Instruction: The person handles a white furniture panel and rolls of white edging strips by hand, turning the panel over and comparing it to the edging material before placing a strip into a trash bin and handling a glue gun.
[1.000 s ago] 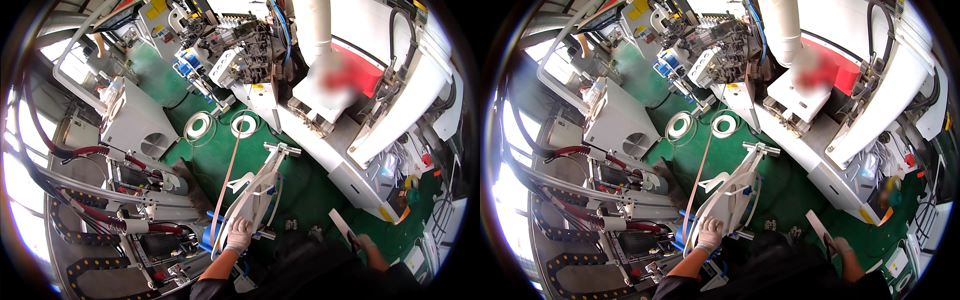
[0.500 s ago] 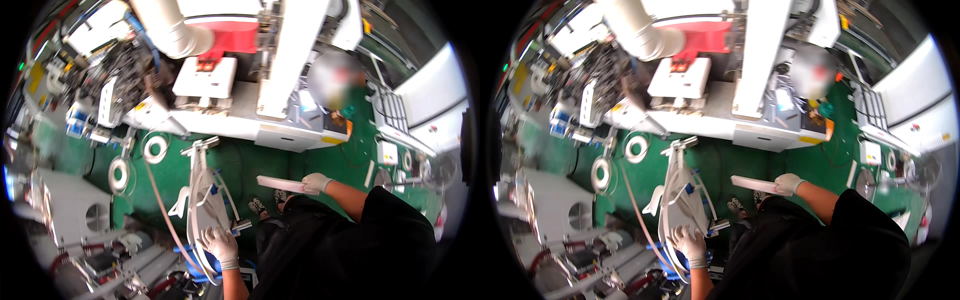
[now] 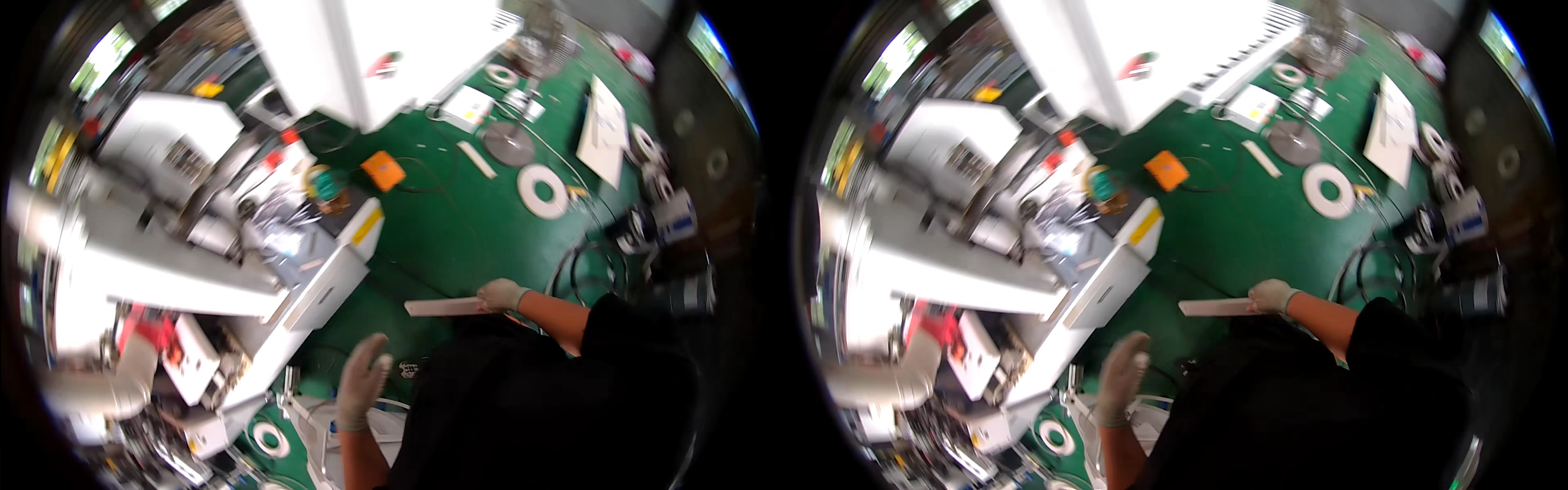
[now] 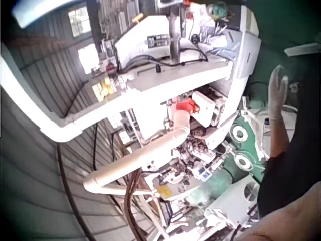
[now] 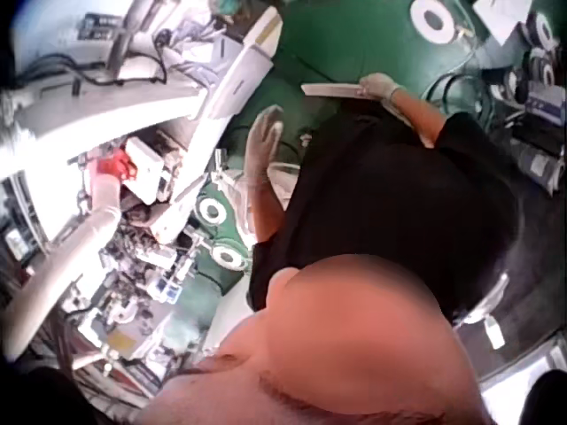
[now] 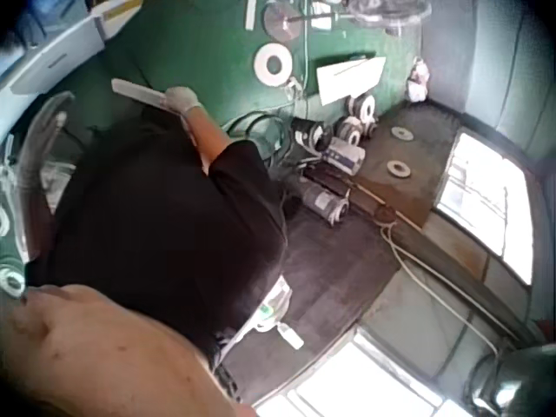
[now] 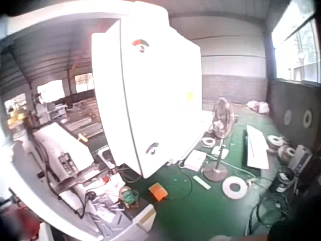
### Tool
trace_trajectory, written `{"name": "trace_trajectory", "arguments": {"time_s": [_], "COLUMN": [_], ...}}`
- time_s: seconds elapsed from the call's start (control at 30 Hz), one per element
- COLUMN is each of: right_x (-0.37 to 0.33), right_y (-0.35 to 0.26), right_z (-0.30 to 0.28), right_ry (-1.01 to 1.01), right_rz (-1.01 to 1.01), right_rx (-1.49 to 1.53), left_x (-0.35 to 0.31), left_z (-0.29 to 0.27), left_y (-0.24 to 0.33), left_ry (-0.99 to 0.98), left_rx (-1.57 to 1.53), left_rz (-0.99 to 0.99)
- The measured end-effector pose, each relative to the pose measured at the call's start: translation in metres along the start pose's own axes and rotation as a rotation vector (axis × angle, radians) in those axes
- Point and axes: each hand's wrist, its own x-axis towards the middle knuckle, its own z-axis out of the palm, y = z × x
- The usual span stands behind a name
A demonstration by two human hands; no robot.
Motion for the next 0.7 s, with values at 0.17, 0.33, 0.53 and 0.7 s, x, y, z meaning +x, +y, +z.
{"name": "trace_trajectory", "arguments": {"time_s": [0.17, 0.33, 0.53, 0.7], "right_x": [-0.064, -0.12, -0.19, -0.306], "right_y": [0.081, 0.178, 0.226, 0.338], "right_z": [0.023, 0.062, 0.144, 0.06], "right_ry": [0.034, 0.155, 0.139, 0.429], "right_rz": [0.273, 0.474, 0.776, 1.001], "right_rx": [0.152, 0.411, 0.552, 0.775], "left_x": [0.137, 0.257, 0.37, 0.435], "left_z": [0.013, 0.143, 0.295, 0.364], "left_y": [0.206, 0.372, 0.474, 0.569], "left_ry": [-0.035, 0.111, -0.165, -0.22], "left_rx": [0.053, -0.195, -0.288, -0.326], "left_rz": [0.876, 0.949, 1.23, 1.443]}}
